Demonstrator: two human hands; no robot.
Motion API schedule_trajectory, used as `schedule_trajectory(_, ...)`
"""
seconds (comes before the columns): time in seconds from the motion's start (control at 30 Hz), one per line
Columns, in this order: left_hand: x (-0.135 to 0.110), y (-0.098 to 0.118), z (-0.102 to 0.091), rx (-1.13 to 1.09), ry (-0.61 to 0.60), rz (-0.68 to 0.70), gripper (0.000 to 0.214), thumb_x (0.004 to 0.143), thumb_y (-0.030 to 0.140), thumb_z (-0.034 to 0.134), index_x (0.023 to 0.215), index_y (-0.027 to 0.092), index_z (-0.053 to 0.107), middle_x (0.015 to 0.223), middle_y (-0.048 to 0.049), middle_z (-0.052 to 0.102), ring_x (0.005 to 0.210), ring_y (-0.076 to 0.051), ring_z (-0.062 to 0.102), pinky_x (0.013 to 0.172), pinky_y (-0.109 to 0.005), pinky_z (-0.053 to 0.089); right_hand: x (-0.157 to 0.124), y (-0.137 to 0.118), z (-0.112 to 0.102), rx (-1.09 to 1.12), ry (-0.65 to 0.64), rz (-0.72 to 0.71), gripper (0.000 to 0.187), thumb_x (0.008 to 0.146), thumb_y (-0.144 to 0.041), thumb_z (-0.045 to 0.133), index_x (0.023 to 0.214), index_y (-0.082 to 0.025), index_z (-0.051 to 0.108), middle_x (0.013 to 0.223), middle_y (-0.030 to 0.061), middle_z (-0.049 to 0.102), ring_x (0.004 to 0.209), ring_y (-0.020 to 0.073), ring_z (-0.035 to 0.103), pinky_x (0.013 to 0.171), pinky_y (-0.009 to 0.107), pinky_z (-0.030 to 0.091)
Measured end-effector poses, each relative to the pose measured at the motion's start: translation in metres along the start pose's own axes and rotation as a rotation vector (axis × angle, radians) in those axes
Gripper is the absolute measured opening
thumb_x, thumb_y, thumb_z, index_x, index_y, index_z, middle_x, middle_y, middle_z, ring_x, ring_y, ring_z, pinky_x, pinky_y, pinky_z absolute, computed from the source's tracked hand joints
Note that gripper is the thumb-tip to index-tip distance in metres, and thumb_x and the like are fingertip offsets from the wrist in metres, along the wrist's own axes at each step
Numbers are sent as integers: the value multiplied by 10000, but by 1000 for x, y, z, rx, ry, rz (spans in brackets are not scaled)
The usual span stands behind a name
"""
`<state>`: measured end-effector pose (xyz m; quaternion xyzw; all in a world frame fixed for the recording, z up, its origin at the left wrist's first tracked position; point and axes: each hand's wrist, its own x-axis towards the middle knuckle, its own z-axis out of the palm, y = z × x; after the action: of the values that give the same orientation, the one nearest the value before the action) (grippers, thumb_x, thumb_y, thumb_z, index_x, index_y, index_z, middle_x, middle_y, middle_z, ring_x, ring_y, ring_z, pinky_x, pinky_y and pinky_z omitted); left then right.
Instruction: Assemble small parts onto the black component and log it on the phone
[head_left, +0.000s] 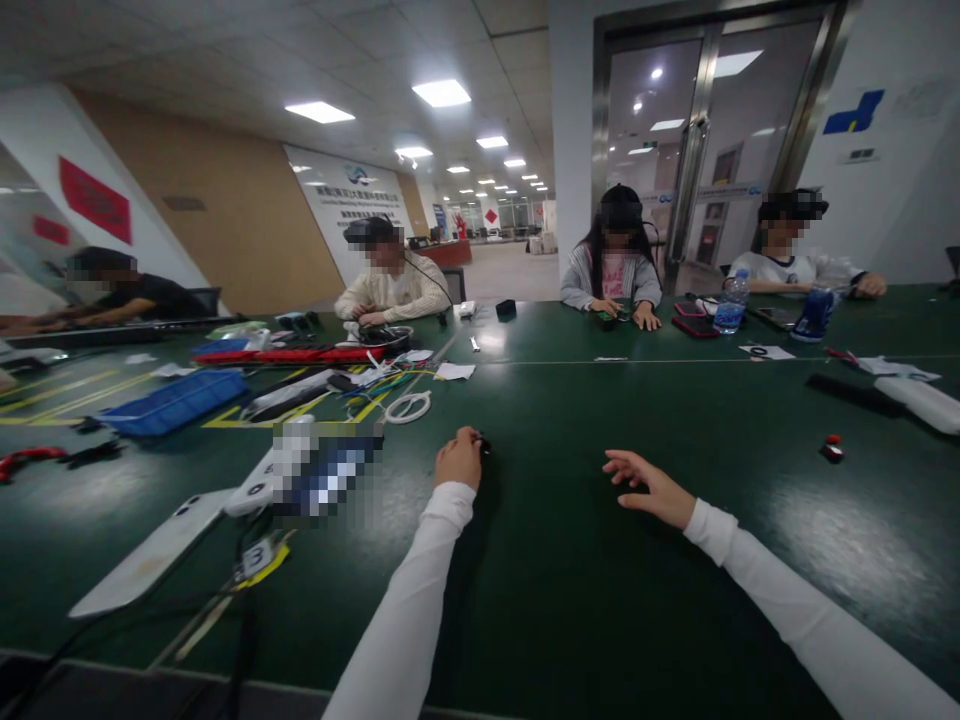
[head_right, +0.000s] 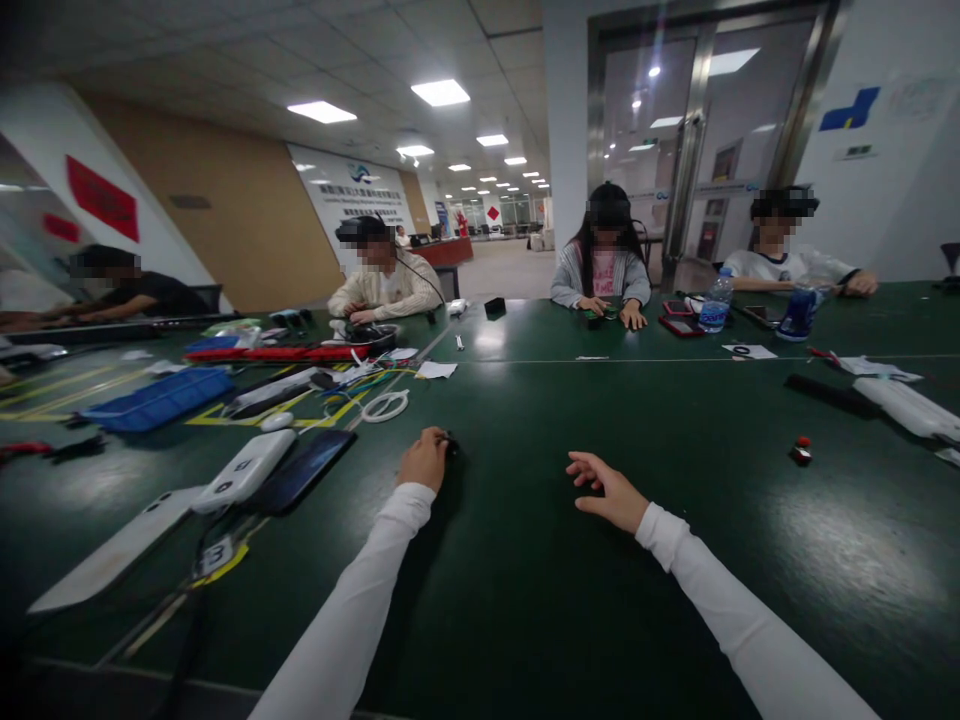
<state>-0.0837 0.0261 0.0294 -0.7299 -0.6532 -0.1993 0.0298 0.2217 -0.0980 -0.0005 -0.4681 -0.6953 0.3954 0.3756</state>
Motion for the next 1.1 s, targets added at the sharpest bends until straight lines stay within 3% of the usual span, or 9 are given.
schedule_trajectory(0.17,10,-82,-18,114,155,-486,250,798,294,365,990,147,427,906,-142,572,898,-264,527,726,-373,370,-2,0,1,-29,-16,26,578,693,-198,554,1211,-246,302,1135,61,471,946,193,491,789,368,387)
schedule_trajectory(0.23,9,-103,-21,109,215,-591,268,793,307,370,996,141,425,910,-154,570,894,-271,527,708,-377,374,-3,0,1,-43,-29,43,558,702,-209,548,1207,-248,315,1141,59,468,963,198,485,798,377,388)
schedule_trajectory(0.33,7,-121,-23,52,269,-639,281,794,318,367,1008,142,417,879,-142,578,846,-253,541,687,-357,381,-4,1,1,-45,-43,52,536,711,-225,540,1202,-251,327,1145,55,467,978,204,479,808,385,386)
schedule_trajectory(0.53,5,-128,-23,-19,372,-613,260,796,289,363,1007,147,418,893,-91,564,847,-220,520,688,-319,381,-5,7,3,-40,-33,33,544,700,-232,547,1198,-244,328,1135,60,478,965,203,490,795,371,389)
schedule_trajectory(0.73,-2,-127,-26,67,410,-623,248,774,297,393,935,126,473,997,-128,496,979,-256,421,779,-359,346,-5,5,2,-53,-45,46,536,713,-238,536,1205,-242,321,1150,61,467,979,203,483,807,372,388)
schedule_trajectory(0.87,-4,-125,-28,86,385,-684,259,753,320,419,915,132,494,1025,-138,471,998,-287,390,769,-394,345,-6,3,2,-51,-48,54,536,715,-237,534,1205,-247,319,1151,60,464,984,205,480,811,377,388)
schedule_trajectory(1.1,-5,-120,-32,57,319,-646,258,747,323,430,919,146,503,1036,-132,459,1012,-282,373,769,-401,348,-6,3,2,-60,-53,63,541,717,-239,530,1212,-252,312,1154,58,463,991,210,477,812,384,389)
